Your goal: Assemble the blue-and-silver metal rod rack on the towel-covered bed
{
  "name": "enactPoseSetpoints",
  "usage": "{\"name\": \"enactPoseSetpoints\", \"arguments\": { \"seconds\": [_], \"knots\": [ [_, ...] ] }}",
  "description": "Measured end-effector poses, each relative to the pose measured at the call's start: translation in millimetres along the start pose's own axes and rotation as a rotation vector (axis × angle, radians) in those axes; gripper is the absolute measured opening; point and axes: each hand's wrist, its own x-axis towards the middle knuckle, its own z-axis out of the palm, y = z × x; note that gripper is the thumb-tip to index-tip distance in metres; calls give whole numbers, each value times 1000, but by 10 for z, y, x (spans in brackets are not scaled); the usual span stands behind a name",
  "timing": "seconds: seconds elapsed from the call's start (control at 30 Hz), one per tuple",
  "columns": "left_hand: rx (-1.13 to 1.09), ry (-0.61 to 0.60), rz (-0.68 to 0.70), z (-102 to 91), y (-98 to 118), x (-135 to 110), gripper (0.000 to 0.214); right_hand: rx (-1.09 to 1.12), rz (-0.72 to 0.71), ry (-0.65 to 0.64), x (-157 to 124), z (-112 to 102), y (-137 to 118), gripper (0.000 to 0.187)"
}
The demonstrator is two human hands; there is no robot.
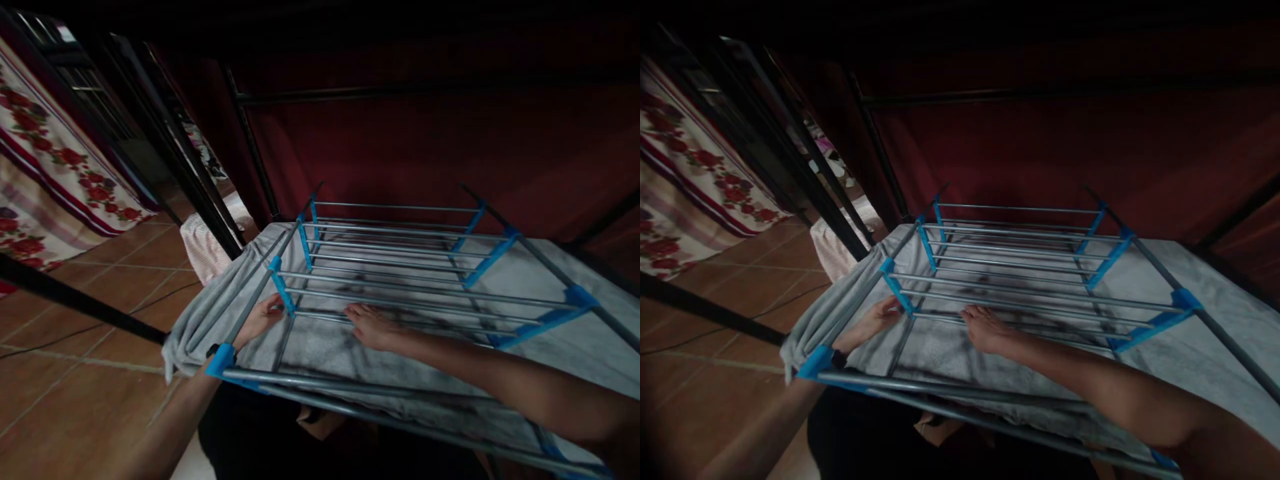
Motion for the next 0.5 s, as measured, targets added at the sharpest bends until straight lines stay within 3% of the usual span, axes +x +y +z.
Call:
{"name": "enactPoseSetpoints", "arguments": {
  "seconds": [0.07,0.13,0.27,0.5],
  "knots": [
    [-111,-188,22,102,-208,27,30,-4,14,-15,284,33,-151,53],
    [-192,-282,40,197,-387,52,29,11,28,-32,523,50,-297,47],
    [-254,-236,35,338,-586,83,29,29,34,-49,806,70,-472,29],
    [-186,-92,41,508,-666,130,30,54,18,-20,878,-10,-427,34]
  ]
}}
